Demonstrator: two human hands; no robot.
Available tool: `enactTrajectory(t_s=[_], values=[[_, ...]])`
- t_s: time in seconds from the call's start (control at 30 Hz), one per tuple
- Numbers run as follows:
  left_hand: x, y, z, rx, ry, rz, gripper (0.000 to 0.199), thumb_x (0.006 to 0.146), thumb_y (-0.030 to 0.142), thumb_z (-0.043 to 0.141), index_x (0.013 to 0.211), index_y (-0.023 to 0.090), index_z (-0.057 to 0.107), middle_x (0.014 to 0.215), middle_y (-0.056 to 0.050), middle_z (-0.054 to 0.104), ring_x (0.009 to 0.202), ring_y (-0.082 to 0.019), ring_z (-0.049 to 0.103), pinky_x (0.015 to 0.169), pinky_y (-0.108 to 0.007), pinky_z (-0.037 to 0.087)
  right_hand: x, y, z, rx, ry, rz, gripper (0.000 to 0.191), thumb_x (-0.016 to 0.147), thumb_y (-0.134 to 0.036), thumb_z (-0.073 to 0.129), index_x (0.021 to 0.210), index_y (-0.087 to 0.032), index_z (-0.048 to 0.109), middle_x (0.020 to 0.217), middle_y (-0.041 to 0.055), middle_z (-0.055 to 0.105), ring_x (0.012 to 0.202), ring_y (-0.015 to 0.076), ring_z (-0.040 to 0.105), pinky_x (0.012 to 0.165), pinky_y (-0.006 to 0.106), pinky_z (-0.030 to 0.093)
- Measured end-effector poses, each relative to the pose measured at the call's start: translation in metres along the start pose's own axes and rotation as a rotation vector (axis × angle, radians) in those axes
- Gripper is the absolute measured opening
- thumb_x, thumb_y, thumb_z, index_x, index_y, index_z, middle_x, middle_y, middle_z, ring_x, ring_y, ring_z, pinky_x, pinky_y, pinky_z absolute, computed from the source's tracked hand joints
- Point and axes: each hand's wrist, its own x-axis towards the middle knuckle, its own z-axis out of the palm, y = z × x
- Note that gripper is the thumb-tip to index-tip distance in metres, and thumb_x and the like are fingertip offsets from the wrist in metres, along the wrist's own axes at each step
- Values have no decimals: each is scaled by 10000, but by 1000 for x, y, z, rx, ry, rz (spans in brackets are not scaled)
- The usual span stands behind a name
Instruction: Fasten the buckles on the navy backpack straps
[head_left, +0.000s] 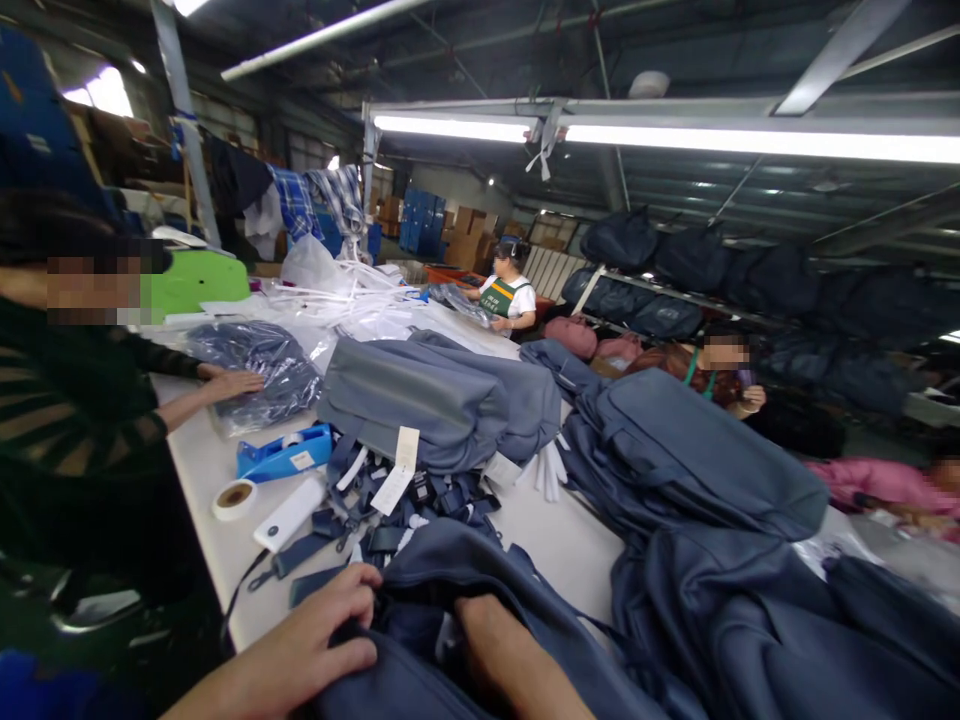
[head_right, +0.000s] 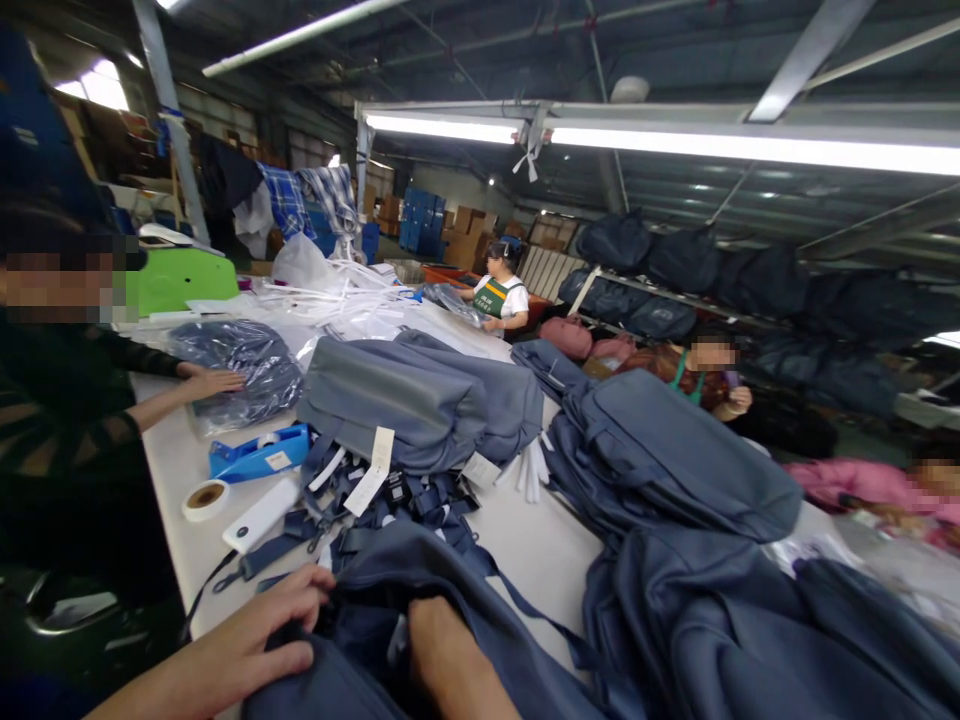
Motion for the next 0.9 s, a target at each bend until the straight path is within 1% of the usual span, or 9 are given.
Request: enactTrajectory(t_s=[0.17, 0.27, 0.4, 0.53, 0.6, 0.67, 0.73, 0.83, 0.9], values=[[12, -10, 8, 8, 185, 31, 301, 879, 494, 457, 759, 219, 482, 895, -39, 619, 891, -237, 572, 831, -327, 436, -55, -30, -72, 167, -148, -72, 302, 944, -262, 450, 1015, -242, 743, 1065, 15, 769, 994, 182, 698, 907, 253, 505], [22, -13, 10, 12, 294, -63, 416, 865, 600, 425, 707, 220, 483, 759, -22, 593, 781, -236, 571, 742, -321, 438, -95, -27, -93, 157, -31, 51, 373, 984, -418, 411, 1128, -246, 709, 1122, 31, 752, 1049, 206, 680, 955, 291, 507], [31, -33, -1, 75, 194, -79, 442, 870, 627, 429, 753, 224, 568, 798, -12, 652, 819, -242, 622, 776, -311, 480, -146, 19, -90, 48, 279, 132, 480, 981, -460, 385, 1349, -222, 581, 1415, 98, 603, 1304, 249, 558, 1125, 378, 435], [39, -55, -8, 301, 205, 104, 332, 913, 527, 477, 939, 271, 687, 995, 3, 731, 974, -244, 670, 892, -295, 501, -180, 73, -76, -120, 320, 356, 710, 873, -456, 595, 1501, -189, 397, 1617, 126, 315, 1508, 353, 242, 1226, 624, 196], [45, -36, 2, 427, 352, 320, 284, 924, 435, 505, 1119, 315, 674, 1171, 11, 712, 1095, -234, 651, 978, -287, 469, -184, 91, -65, -111, 290, 407, 777, 841, -410, 649, 1518, -163, 357, 1587, 155, 364, 1487, 361, 291, 1217, 625, 219], [50, 10, 23, 544, 430, 551, 325, 931, 333, 513, 1239, 336, 616, 1254, 5, 674, 1133, -213, 629, 1000, -277, 447, -181, 105, -52, -107, 348, 362, 589, 897, -363, 585, 1442, -167, 479, 1465, 162, 547, 1372, 318, 497, 1169, 523, 390], [58, 66, 58, 653, 332, 782, 349, 892, 283, 584, 1238, 319, 601, 1169, -13, 687, 1001, -203, 647, 857, -267, 486, -175, 117, -39, -150, 461, 279, 335, 946, -318, 504, 1234, -208, 635, 1222, 119, 710, 1158, 258, 662, 1018, 392, 544], [78, 131, 116, 727, 547, 1027, 89, 876, 271, 648, 963, 259, 635, 717, 16, 592, 607, -170, 533, 533, -301, 364, -170, 135, -23, -158, 558, 138, 176, 958, -335, 503, 972, -258, 661, 906, 27, 727, 866, 182, 712, 796, 249, 583], [96, 145, 148, 773, 730, 1103, 157, 872, 178, 625, 737, 210, 551, 608, 19, 476, 538, -159, 452, 480, -324, 265, -171, 147, -14, -139, 609, 93, 160, 942, -381, 543, 886, -291, 663, 831, -5, 717, 795, 166, 709, 737, 208, 575]])
